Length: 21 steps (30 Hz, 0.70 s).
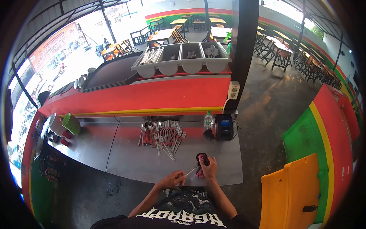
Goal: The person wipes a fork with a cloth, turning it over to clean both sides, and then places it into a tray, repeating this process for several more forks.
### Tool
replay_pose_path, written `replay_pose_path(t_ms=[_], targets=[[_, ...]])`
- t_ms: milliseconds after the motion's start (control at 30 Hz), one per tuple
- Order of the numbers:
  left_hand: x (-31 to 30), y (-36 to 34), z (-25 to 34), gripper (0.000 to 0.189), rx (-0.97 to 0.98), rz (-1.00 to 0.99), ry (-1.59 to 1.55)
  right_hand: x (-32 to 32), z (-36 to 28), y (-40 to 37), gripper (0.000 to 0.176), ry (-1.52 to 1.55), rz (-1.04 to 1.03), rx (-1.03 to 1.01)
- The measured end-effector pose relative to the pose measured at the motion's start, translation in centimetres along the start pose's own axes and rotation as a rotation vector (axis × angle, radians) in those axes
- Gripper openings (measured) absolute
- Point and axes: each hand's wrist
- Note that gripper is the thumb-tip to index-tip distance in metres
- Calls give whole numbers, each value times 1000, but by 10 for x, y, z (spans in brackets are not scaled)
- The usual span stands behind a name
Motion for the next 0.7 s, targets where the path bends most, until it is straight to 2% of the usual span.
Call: replay_pose_path(t_ms=[100,200,300,333,467,567,700], targets=[[-9,-5,3,23,36,-48,-91,1,33,6,38,-55,105,79],[-7,-3,8,25,131,-23,-200,1,56,6,41,113,22,186],[3,5,14,25,192,62,-266,-12,22,4,43,538,-227,505],[6,8,16,25,205,98,-285,-10,15,3,42,606,-260,447],[16,18,25,22,281,109,-341,-4,1,5,44,520,-516,339],[21,21,20,19,313,115,-450,-5,-18,20,43,730,-750,118],[23,21,19,16,342,18,-816,-21,-71,27,42,1075,-919,233]])
Point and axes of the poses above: each hand's wrist, its own y-axis towards the middle knuckle, its own x-axis out of the palm, z = x × y
